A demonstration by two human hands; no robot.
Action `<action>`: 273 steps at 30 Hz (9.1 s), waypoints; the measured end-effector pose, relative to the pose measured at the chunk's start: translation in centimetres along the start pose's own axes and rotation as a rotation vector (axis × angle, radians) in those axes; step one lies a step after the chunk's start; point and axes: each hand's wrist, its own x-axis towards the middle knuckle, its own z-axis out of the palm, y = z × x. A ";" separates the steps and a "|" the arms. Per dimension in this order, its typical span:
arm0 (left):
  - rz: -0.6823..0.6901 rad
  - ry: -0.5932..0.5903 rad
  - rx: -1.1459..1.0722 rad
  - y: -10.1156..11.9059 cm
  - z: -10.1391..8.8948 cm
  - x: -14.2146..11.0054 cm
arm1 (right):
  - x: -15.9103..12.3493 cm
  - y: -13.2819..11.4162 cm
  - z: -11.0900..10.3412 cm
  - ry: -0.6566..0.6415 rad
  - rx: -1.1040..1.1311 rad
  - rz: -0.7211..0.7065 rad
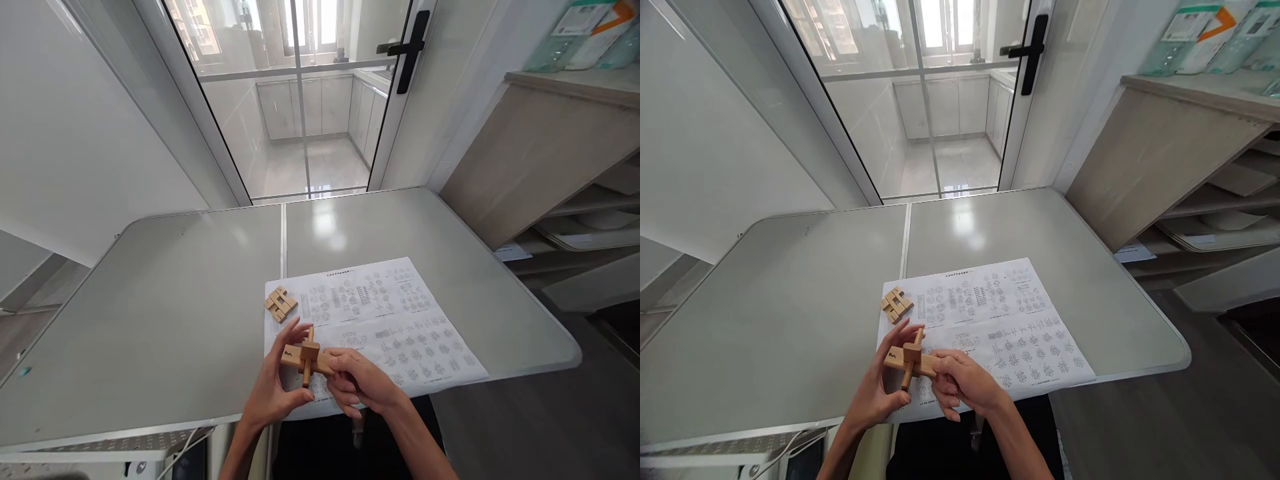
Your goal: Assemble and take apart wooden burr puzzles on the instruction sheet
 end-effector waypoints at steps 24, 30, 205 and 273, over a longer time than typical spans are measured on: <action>-0.055 -0.073 0.004 -0.4 -0.4 -0.3 | -0.2 1.0 0.0 -0.028 -0.189 -0.047; -0.029 -0.018 0.066 -0.1 -0.1 -0.2 | -0.2 0.9 0.3 0.029 -0.193 -0.057; -0.282 0.493 0.445 -2.8 -8.3 -3.5 | -2.7 2.2 0.0 0.910 -1.151 -0.297; -0.267 0.497 0.568 -1.2 -8.3 -3.2 | -2.6 1.0 -0.7 0.687 -0.967 -0.537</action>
